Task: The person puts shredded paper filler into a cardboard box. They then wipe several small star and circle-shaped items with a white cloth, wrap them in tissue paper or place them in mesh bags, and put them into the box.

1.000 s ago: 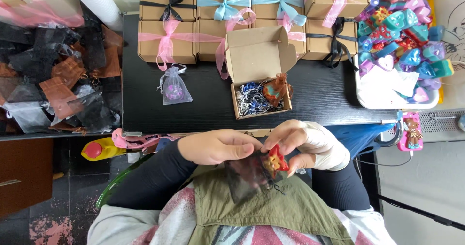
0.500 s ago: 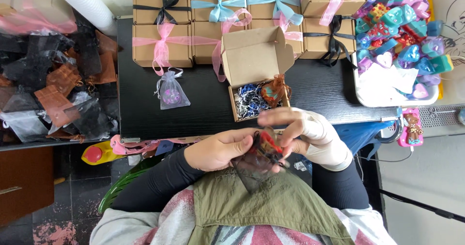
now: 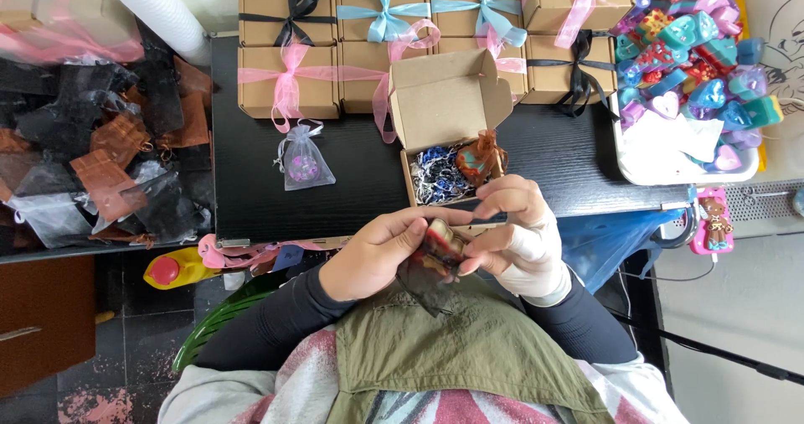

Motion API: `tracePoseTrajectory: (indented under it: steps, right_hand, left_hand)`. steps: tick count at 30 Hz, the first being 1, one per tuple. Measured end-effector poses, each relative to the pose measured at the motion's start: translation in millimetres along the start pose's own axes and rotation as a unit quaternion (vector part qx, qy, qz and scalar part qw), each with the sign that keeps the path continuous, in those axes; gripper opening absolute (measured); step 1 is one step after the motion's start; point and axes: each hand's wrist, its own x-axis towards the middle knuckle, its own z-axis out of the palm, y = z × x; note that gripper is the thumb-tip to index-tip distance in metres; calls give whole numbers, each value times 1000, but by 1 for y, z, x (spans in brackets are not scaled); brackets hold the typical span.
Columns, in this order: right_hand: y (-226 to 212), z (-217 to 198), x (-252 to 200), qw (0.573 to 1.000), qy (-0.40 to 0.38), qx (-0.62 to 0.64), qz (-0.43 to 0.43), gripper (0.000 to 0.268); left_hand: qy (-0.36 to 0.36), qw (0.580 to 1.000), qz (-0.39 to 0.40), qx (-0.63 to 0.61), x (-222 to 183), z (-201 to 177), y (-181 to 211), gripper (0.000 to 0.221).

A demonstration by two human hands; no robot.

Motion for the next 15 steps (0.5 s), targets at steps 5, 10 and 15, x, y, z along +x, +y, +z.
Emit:
tracePoseTrajectory:
  steps: [5,10,15]
  right_hand:
    - [-17,-14,19,999,-48,6,19,31]
    - [-32,-28,30,997,-68,-9,25,32]
    - [-31,-30,31,991,-131,9,11,29]
  left_hand:
    - [-25,991,-9,-130,1,6,-1,56]
    - [-20,993,-11,-113,0,7,0,67]
    - [-63,997,-11,-49,-2,0,-12,80]
